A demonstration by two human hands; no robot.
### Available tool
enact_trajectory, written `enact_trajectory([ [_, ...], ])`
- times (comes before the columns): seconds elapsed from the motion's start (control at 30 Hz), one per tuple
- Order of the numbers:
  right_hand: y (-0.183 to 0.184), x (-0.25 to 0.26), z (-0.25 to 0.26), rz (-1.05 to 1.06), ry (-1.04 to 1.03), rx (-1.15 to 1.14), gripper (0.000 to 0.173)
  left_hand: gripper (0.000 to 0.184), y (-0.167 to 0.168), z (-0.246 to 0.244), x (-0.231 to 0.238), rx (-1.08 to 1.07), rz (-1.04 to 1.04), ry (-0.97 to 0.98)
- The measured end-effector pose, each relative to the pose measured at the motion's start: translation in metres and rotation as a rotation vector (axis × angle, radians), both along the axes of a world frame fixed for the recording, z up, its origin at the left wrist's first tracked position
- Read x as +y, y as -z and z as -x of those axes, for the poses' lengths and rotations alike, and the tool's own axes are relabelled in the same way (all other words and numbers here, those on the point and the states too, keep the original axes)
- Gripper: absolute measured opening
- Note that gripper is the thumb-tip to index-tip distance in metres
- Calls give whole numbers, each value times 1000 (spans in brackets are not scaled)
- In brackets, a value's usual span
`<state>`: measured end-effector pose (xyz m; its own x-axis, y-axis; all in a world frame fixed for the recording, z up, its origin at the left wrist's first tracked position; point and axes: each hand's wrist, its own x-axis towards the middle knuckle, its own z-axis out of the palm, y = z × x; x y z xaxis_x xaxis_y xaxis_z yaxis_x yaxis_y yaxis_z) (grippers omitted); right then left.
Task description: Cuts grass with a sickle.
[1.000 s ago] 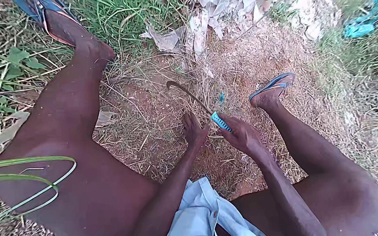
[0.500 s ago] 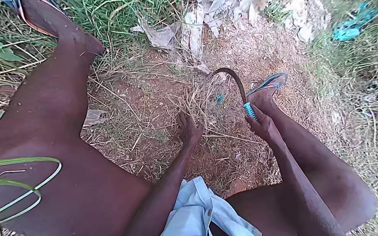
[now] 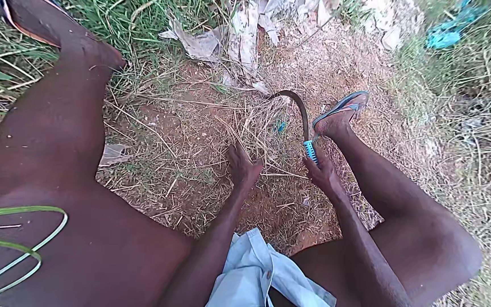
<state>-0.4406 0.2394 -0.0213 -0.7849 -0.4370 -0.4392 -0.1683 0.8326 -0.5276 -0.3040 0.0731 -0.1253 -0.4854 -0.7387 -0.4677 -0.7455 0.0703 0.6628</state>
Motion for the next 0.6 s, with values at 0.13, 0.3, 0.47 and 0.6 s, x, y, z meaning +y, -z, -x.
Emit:
enact_trajectory([
  [0.13, 4, -1, -27, -74, -8, 44, 57, 101, 3, -2, 3, -23, 2, -7],
  [0.3, 2, 6, -78, -165, -58, 101, 62, 105, 7, 0, 12, -24, -19, -29],
  [0.47, -11, 22, -125, -239, -114, 122, 67, 97, 9, 2, 14, -46, -28, -32],
  [0.6, -28, 27, -154, -220, -160, 145, 66, 89, 10, 0, 13, -15, -69, -40],
])
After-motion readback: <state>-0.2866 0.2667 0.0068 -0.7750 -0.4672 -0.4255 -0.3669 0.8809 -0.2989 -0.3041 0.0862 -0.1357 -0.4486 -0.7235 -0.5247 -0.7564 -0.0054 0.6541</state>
